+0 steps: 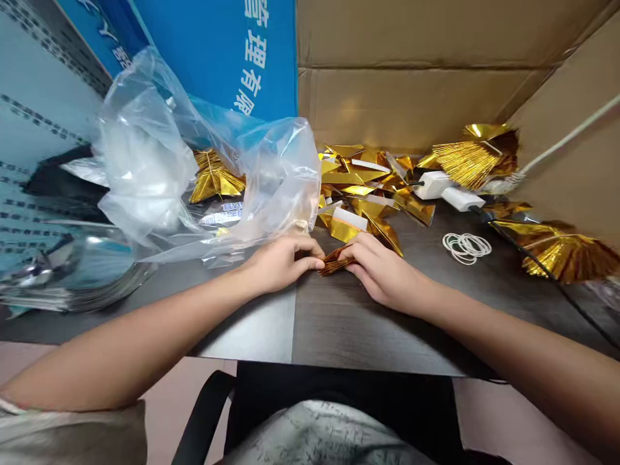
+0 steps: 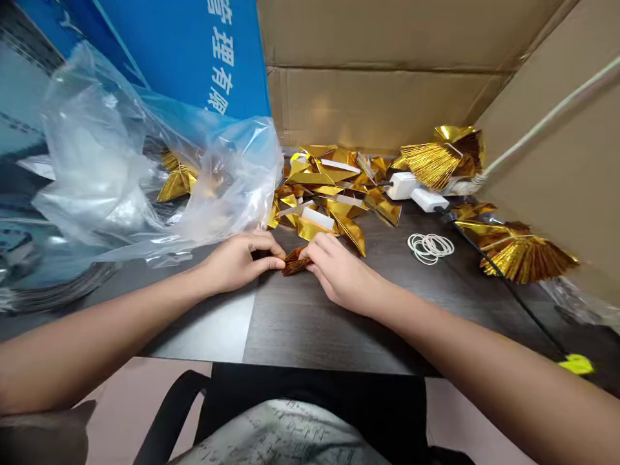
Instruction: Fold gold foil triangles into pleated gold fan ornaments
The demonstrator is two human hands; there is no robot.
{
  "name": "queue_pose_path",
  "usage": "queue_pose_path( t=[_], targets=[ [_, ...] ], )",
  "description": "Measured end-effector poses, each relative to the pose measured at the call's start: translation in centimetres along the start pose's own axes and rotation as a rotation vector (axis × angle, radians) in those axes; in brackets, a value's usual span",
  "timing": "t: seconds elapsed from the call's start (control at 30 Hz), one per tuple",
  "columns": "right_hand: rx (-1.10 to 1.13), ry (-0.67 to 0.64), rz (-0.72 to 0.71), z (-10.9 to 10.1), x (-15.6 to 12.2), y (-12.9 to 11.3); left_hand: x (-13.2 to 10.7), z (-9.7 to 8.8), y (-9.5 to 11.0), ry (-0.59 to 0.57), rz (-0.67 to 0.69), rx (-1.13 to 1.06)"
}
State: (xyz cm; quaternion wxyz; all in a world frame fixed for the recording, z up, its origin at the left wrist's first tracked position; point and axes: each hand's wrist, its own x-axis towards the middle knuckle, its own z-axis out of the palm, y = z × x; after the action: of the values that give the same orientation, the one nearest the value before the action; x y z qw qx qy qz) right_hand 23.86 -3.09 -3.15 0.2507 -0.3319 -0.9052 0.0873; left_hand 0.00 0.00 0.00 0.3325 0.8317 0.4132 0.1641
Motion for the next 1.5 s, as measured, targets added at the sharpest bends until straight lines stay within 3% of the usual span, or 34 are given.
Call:
queue_pose_path(
  t=[0.3, 0.83, 1.13, 1.5],
  targets=[
    [0.021, 0.062, -0.027, 0.17, 0.16, 0.02, -0.16, 0.31, -0.03, 0.014, 0.061, 0.068],
    [0.062, -0.025, -0.037, 0.1, 0.42, 0.1, -0.27, 0.18, 0.14, -0.001, 0.147, 0.073],
    [0.107, -0.06, -0.015, 0.11, 0.45, 0.3, -0.27, 0.13, -0.15, -0.022, 0.291, 0.056],
    [0.13, -0.121, 0.014, -0.24, 0.52, -0.1, 0.58, 0.69, -0.04, -0.021, 0.18, -0.053]
  ],
)
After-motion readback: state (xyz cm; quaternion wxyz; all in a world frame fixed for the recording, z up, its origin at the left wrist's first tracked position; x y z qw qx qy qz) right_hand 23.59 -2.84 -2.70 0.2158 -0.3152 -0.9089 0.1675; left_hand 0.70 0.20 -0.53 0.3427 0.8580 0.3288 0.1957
